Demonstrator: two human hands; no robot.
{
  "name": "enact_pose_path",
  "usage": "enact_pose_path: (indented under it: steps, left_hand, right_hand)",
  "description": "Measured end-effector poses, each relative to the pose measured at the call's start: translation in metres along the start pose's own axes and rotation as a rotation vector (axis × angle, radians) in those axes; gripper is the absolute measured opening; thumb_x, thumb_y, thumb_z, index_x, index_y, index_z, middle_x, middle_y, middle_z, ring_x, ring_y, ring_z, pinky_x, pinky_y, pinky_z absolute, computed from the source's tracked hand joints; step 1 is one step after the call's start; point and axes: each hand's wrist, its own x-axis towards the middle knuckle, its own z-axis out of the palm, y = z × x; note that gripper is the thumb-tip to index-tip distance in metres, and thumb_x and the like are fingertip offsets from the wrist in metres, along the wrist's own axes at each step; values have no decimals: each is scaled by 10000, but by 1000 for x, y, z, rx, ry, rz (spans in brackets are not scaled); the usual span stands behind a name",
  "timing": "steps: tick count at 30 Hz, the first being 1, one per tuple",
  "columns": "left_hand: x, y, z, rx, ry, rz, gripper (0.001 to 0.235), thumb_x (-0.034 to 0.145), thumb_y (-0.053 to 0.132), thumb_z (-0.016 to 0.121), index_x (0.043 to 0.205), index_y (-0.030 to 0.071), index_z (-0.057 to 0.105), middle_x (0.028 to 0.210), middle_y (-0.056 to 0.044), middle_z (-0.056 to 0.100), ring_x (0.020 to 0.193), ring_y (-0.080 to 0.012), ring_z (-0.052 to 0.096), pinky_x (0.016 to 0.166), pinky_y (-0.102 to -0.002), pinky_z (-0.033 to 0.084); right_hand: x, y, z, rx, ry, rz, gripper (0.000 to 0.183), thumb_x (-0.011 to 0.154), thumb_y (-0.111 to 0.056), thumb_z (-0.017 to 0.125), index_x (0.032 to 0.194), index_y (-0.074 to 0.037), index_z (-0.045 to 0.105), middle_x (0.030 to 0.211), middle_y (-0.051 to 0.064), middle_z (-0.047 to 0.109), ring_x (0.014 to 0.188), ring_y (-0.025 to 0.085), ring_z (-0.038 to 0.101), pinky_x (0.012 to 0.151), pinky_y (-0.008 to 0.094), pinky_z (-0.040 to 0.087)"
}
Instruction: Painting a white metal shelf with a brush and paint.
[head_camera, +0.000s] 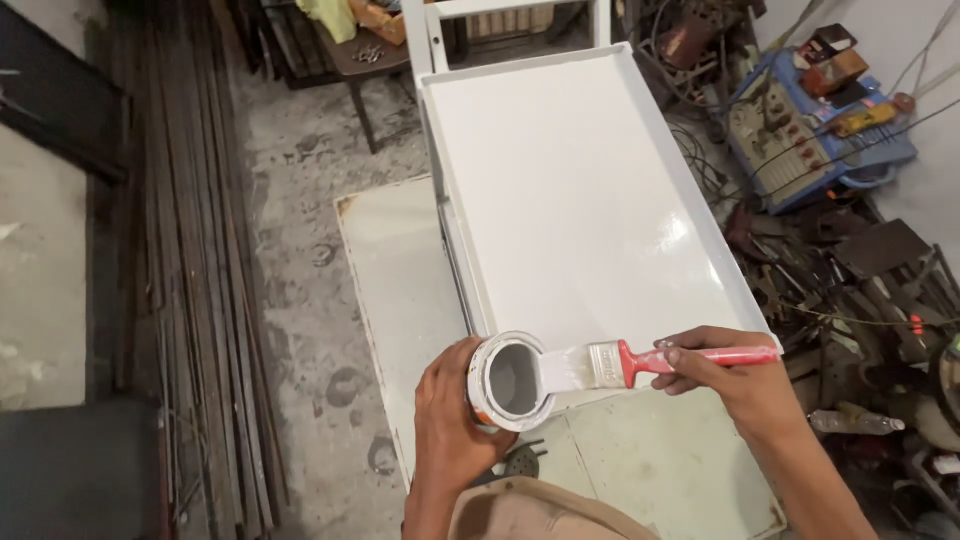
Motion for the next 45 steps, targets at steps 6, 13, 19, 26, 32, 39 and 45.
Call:
enact_pose_path:
  steps: [6, 13, 19, 26, 32, 39, 45]
  left_hand:
    - [45, -21, 2, -99, -21, -13, 1038, 479, 188, 955, 1398, 95, 481, 1364, -137, 593, 1278, -376, 540, 1043, -500, 463]
    - [124, -59, -12, -209, -65, -88, 1018, 536, 180, 951, 1429, 73, 473, 1358, -169, 560, 1275, -354, 567, 988, -454, 550]
    - [156, -109, -35, -194, -45, -96, 965, 582, 213, 949, 1406, 31, 480, 1305, -170, 573, 1229, -306, 616, 1005, -427, 534]
    - [117, -132, -64, -139, 55, -178, 1049, 506, 109, 962, 1410, -25, 446, 1298, -182, 599, 1183, -296, 636, 992, -405, 523]
    - [94, -168, -57, -302, 84, -278, 1064, 534, 51, 936, 1451, -38, 405, 1319, -163, 619, 1180, -233, 655, 991, -363, 538]
    - [177, -195, -71, -139, -102, -229, 1056, 448, 91, 987, 1368, -27, 482, 1264, -205, 615, 1175, -331, 601, 985, -457, 464]
    - [230, -219, -93, -219, -107, -155, 973, 530, 142, 968, 1369, 6, 494, 1274, -148, 631, 1170, -294, 634, 999, -405, 505]
  right_hand:
    - [45, 28, -21, 181, 137, 105, 242, 897, -33, 685, 1054, 149, 717, 893, 246, 748, 747, 323, 762, 702, 386, 615]
    - [151, 65, 6, 698, 266, 154, 274, 897, -116, 649, 1115, 47, 682, 1147, 98, 755, 1016, 244, 752, 915, 328, 628]
    - [198, 32, 58, -465, -9, -480, 227, 888, -87, 731, 1103, -18, 757, 1127, 105, 751, 993, 233, 736, 864, 327, 606]
    - [187, -38, 43, -989, -769, -99, 201, 851, -265, 753, 989, -140, 830, 859, 49, 775, 763, 183, 741, 689, 345, 605]
    - [317, -49, 84, -947, -814, -26, 223, 866, -314, 779, 816, -108, 846, 829, 54, 791, 751, 162, 738, 732, 316, 602]
    - [428, -80, 94, -875, -350, -603, 208, 941, -260, 746, 1074, -103, 776, 1059, 59, 772, 960, 167, 737, 825, 320, 611]
    - [286, 85, 29, -1188, -945, -862, 495, 1079, -375, 434, 1358, 12, 567, 1065, 128, 748, 851, 206, 741, 752, 332, 617]
